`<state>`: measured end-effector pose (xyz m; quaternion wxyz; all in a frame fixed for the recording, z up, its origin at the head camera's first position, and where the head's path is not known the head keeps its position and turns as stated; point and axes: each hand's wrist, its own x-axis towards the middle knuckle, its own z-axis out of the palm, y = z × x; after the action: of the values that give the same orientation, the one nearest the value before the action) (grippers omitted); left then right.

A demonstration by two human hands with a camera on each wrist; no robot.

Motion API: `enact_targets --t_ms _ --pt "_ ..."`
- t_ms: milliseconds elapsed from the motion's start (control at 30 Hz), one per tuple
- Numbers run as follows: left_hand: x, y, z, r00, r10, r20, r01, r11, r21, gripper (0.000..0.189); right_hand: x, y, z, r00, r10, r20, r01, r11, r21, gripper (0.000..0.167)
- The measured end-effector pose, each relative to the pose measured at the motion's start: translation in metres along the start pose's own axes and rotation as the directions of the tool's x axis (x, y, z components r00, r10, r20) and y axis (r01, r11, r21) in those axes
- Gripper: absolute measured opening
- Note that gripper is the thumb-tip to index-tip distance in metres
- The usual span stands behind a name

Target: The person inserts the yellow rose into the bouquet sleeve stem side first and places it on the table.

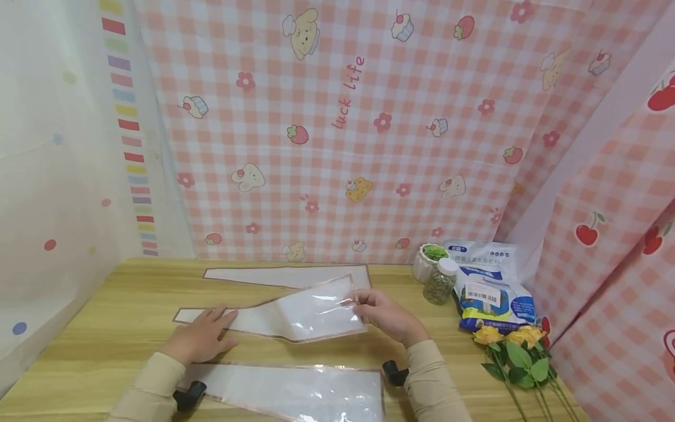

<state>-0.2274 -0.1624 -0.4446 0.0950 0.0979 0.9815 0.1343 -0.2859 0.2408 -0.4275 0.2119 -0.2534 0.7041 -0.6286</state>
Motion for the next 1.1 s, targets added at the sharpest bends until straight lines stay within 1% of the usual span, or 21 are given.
enact_targets --t_ms 133,200,267,367,467,533,567,700,767,800,900,967,1000,1033,1100 --pt "0.001 -0.003 0.002 1.000 0.001 0.002 -0.001 1.000 0.000 0.068 -0.002 0.002 -0.003 1.000 -0.018 0.013 0.017 0.995 0.095 0.040" --pt "0.001 -0.005 0.002 1.000 0.001 0.005 -0.001 1.000 0.000 0.068 -0.003 0.003 -0.006 0.999 -0.035 0.004 0.034 0.993 0.112 0.046" --pt "0.001 -0.008 0.002 1.000 -0.003 0.008 0.003 1.000 -0.001 0.068 -0.003 0.003 -0.007 0.999 -0.032 -0.036 0.034 0.996 0.077 0.044" --pt "0.001 -0.011 0.001 1.000 -0.014 0.009 0.014 1.000 0.003 0.067 -0.003 0.003 -0.007 0.992 0.016 -0.127 -0.023 0.998 -0.050 0.033" --pt "0.000 -0.011 -0.001 1.000 -0.022 0.011 0.022 1.000 0.007 0.066 0.000 0.003 -0.005 0.977 0.054 -0.206 -0.087 0.984 -0.156 0.022" --pt "0.000 -0.011 -0.002 1.000 -0.025 0.018 0.025 1.000 0.008 0.066 0.001 0.003 -0.003 0.972 0.068 -0.224 -0.111 0.976 -0.187 0.022" --pt "0.000 -0.010 -0.003 0.999 -0.026 0.024 0.025 1.000 0.008 0.066 0.002 0.003 -0.002 0.972 0.068 -0.225 -0.115 0.973 -0.200 0.027" --pt "-0.002 -0.008 -0.006 0.999 -0.023 0.031 0.023 1.000 0.004 0.067 0.004 0.004 0.001 0.979 0.065 -0.193 -0.110 0.966 -0.233 0.062" --pt "-0.002 -0.007 -0.007 1.000 -0.016 0.021 0.015 1.000 0.004 0.066 0.004 0.005 0.002 0.984 0.061 -0.170 -0.102 0.964 -0.244 0.073" --pt "-0.002 -0.007 -0.008 1.000 -0.011 0.012 0.010 1.000 0.004 0.066 0.004 0.005 0.003 0.985 0.063 -0.163 -0.102 0.964 -0.247 0.076" --pt "-0.003 -0.003 -0.010 0.999 0.026 -0.033 -0.027 1.000 -0.015 0.063 0.006 0.006 0.004 0.986 0.071 -0.152 -0.108 0.962 -0.249 0.078" --pt "-0.004 0.004 -0.014 0.995 0.074 -0.068 -0.077 0.996 -0.037 0.061 0.008 0.004 0.006 0.986 0.073 -0.150 -0.111 0.958 -0.264 0.078" --pt "-0.004 0.009 -0.015 0.989 0.111 -0.098 -0.116 0.992 -0.042 0.059 0.008 0.004 0.007 0.985 0.071 -0.155 -0.113 0.954 -0.279 0.078" --pt "-0.004 0.016 -0.016 0.979 0.156 -0.132 -0.164 0.985 -0.051 0.058 0.009 0.003 0.007 0.985 0.065 -0.162 -0.112 0.949 -0.296 0.077" --pt "-0.002 0.035 -0.016 0.950 0.247 -0.193 -0.263 0.963 -0.059 0.057 0.009 0.001 0.008 0.982 0.056 -0.179 -0.113 0.939 -0.324 0.077"
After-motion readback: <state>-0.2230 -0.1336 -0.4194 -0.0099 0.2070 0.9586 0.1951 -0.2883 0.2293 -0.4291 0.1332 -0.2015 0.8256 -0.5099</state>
